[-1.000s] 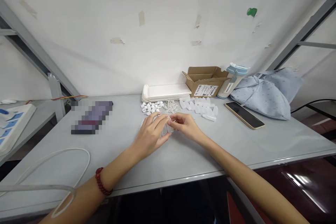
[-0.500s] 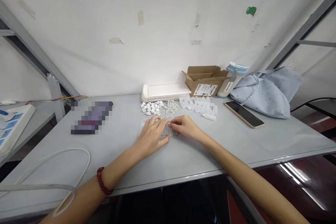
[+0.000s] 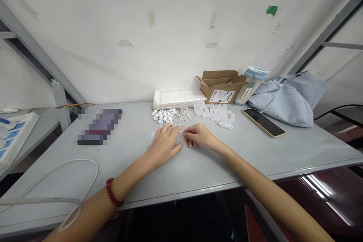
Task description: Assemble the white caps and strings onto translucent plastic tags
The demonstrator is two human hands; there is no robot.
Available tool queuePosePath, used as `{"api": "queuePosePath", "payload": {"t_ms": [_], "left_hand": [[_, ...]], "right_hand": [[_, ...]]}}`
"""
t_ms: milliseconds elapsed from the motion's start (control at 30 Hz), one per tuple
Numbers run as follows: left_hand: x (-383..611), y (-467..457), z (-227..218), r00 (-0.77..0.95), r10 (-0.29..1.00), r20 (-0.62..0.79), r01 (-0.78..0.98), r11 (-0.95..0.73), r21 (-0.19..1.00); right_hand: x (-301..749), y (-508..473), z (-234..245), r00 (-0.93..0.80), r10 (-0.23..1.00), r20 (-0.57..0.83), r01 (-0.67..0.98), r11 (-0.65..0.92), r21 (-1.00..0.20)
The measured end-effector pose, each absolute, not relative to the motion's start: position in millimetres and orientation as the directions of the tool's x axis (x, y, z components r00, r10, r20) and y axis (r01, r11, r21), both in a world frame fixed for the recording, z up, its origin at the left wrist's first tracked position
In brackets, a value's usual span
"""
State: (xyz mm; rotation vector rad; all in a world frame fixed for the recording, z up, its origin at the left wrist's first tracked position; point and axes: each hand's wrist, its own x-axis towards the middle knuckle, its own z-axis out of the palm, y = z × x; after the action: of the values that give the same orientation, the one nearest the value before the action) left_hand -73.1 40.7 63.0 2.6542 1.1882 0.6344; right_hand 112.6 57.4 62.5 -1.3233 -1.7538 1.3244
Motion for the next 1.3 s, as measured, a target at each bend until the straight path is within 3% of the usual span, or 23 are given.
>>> {"api": "queuePosePath", "payload": {"t_ms": [500, 633, 767, 1000, 1133, 1300], "left_hand": [[-79.3, 46.8, 67.5, 0.549, 0.765, 0.337, 0.64, -0.644, 0.42], [-80.3, 53.4, 70.2, 0.486, 0.821, 0.299, 0.653, -0.569, 0.499], [-76.5, 63.9, 75.0, 0.471, 0.845, 0.252, 0.668, -0.528, 0.524], [-40.9, 99.4, 86.7, 0.504, 0.838, 0.209, 0.758, -0.545, 0.357], [-21.7, 117.3, 83.8, 0.493, 0.861, 0.127, 0.785, -0.502, 0.363], [-13.7, 128.8, 79.1, 0.485, 0.863, 0.14, 0.745, -0.492, 0.451]], "right_hand": [[119.0, 61.5, 65.6, -0.326, 0.937, -0.124, 0.358, 0.001, -0.934], [130.1, 68.0, 69.2, -0.232, 0.971, -0.05, 0.432, 0.057, -0.9], [146.5, 75.7, 71.6, -0.091, 0.995, 0.03, 0.611, 0.08, -0.788], [170.6, 79.6, 81.1, 0.066, 0.984, 0.163, 0.887, 0.016, -0.461], [176.7, 79.6, 83.2, 0.07, 0.985, 0.161, 0.922, -0.003, -0.387], [166.6, 83.8, 72.8, -0.023, 0.964, 0.264, 0.965, 0.091, -0.247]]}}
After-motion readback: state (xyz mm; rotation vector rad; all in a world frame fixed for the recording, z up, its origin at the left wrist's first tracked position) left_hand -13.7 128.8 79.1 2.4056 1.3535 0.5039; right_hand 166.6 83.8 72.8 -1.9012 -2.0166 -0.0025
